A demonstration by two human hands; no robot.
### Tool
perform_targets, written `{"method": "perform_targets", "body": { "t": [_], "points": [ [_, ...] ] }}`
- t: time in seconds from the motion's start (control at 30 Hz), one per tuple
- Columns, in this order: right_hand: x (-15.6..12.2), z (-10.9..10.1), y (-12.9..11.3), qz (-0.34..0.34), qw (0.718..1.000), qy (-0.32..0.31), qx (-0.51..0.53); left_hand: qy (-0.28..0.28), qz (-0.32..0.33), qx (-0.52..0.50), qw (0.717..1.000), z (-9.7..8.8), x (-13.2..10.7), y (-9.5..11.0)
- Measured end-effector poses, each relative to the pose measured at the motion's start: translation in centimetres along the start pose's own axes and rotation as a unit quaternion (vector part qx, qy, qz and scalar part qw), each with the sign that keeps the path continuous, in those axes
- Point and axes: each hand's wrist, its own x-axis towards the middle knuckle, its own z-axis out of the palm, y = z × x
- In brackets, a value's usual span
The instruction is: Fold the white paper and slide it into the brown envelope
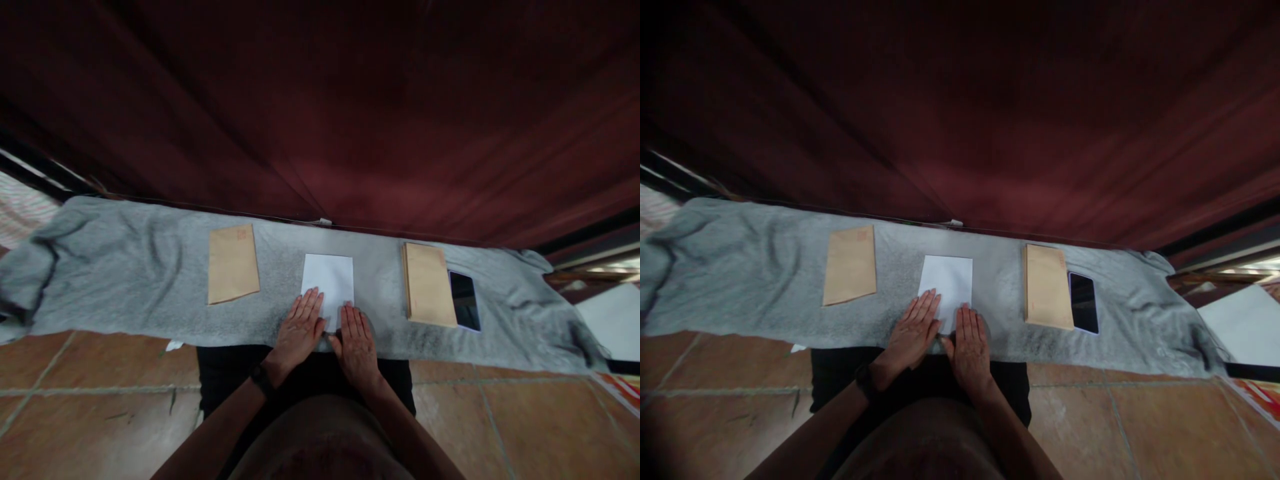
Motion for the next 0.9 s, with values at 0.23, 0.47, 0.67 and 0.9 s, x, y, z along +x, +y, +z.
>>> {"method": "perform_targets", "body": {
  "t": [0.23,0.47,0.67,0.9],
  "points": [
    [-1.3,-0.8,1.7,0.009,1.000,0.002,-0.006,0.039,-0.048,0.000,0.998,0.2,-1.4,-0.2],
    [-0.7,-1.4,2.4,0.039,0.998,0.000,0.047,0.050,-0.061,0.006,0.997,0.3,-2.1,-0.5],
    [4.5,-0.9,0.3,-0.004,0.994,-0.023,0.108,0.034,-0.058,0.023,0.998,0.2,-1.9,-0.5],
    [8.7,1.5,0.0,-0.017,0.996,-0.032,0.082,0.042,-0.074,0.004,0.996,-0.8,-0.9,-0.5]
  ]
}}
